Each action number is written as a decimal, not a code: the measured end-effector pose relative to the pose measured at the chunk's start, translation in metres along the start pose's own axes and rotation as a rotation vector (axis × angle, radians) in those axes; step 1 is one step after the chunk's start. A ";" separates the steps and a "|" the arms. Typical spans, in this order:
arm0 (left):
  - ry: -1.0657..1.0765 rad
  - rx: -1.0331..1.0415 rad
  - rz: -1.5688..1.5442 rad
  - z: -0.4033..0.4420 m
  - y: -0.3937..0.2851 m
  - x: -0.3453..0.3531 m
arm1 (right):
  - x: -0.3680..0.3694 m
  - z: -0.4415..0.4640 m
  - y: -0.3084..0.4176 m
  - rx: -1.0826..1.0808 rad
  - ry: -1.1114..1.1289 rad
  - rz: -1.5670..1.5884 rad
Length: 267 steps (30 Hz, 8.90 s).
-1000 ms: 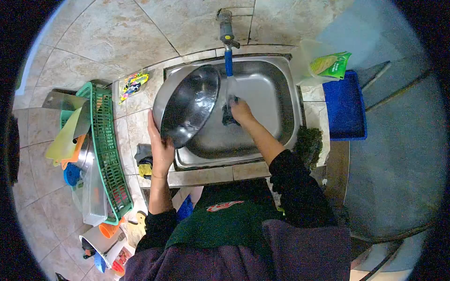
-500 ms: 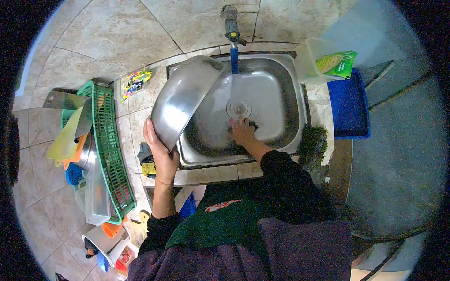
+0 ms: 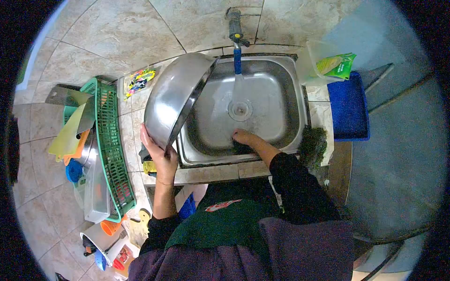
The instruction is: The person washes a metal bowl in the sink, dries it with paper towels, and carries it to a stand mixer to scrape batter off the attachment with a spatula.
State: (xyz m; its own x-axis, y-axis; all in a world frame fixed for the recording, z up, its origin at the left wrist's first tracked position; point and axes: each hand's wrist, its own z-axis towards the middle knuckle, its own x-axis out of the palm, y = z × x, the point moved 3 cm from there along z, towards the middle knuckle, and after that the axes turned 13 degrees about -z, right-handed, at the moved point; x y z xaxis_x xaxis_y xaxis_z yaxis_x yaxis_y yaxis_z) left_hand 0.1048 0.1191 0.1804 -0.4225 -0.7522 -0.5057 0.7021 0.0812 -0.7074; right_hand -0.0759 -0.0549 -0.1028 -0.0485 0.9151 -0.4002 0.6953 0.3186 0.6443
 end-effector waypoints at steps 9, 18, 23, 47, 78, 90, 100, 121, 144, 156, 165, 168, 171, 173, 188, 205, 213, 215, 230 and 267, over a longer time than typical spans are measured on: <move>-0.080 0.002 -0.036 -0.006 -0.002 -0.002 | -0.010 -0.047 0.033 0.163 0.072 -0.784; -0.127 0.044 -0.038 -0.002 -0.005 -0.010 | -0.005 -0.034 0.023 0.042 0.033 -0.819; -0.172 0.012 -0.087 -0.001 -0.003 -0.010 | -0.002 -0.030 0.021 0.092 0.083 -0.773; -0.174 -0.014 -0.062 -0.001 0.006 0.000 | -0.026 -0.085 0.076 -0.070 -0.242 -0.774; -0.444 -0.812 -0.838 -0.021 0.001 -0.017 | -0.299 -0.182 0.228 -0.196 -1.118 -0.985; -0.337 -0.540 -0.690 -0.050 0.013 -0.029 | -0.266 -0.123 0.234 0.214 -1.086 -0.992; -0.360 -0.324 -0.573 -0.072 0.019 -0.037 | -0.291 -0.095 0.207 0.259 -1.038 -1.114; -0.356 0.297 -0.137 -0.049 -0.055 -0.040 | -0.261 -0.112 0.151 -0.247 -0.901 -0.380; -0.571 -0.171 -0.601 -0.178 -0.099 -0.123 | -0.027 -0.130 0.197 -0.308 -0.333 -0.223; -1.408 -0.755 -0.611 -0.610 -0.249 -0.305 | 0.418 -0.266 0.268 -0.351 0.545 0.123; -2.271 -0.603 -0.307 -0.837 -0.386 -0.292 | 0.664 -0.440 0.310 -0.762 1.110 -0.632; -2.573 -0.505 -0.317 -0.889 -0.400 -0.261 | 0.725 -0.470 0.326 -0.771 1.103 -0.630; -2.679 -0.437 -0.351 -0.898 -0.414 -0.259 | 0.781 -0.475 0.350 -1.002 1.031 -0.632; -2.744 -0.405 -0.370 -0.918 -0.415 -0.254 | 0.811 -0.481 0.369 -1.062 0.919 -0.635; -2.505 -0.740 -0.601 -1.037 -0.356 -0.355 | 0.974 -0.487 0.434 -1.076 0.341 -0.684; -2.395 -0.873 -0.679 -1.179 -0.454 -0.403 | 0.992 -0.488 0.461 -0.852 0.209 -0.862; -2.669 -0.897 -0.420 -1.288 -0.581 -0.358 | 1.007 -0.441 0.468 -0.712 0.294 -0.845; -2.721 -0.870 -0.363 -1.312 -0.595 -0.339 | 1.014 -0.393 0.473 -0.690 0.323 -0.880; -2.843 -0.767 -0.464 -1.457 -0.626 -0.331 | 1.008 -0.398 0.474 -1.776 -0.346 -2.104; -2.255 -1.004 -1.302 -1.776 -0.467 -0.671 | 1.320 -0.749 0.032 -0.346 0.619 -1.749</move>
State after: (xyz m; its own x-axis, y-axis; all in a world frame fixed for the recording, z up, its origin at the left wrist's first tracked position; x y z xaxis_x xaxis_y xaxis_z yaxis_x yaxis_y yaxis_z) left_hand -0.9575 1.7469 -0.0273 0.9195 0.1561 0.3607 0.2721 -0.9152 -0.2974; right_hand -0.6553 1.3480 -0.1220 -0.7176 -0.5286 -0.4535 -0.5683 0.8208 -0.0574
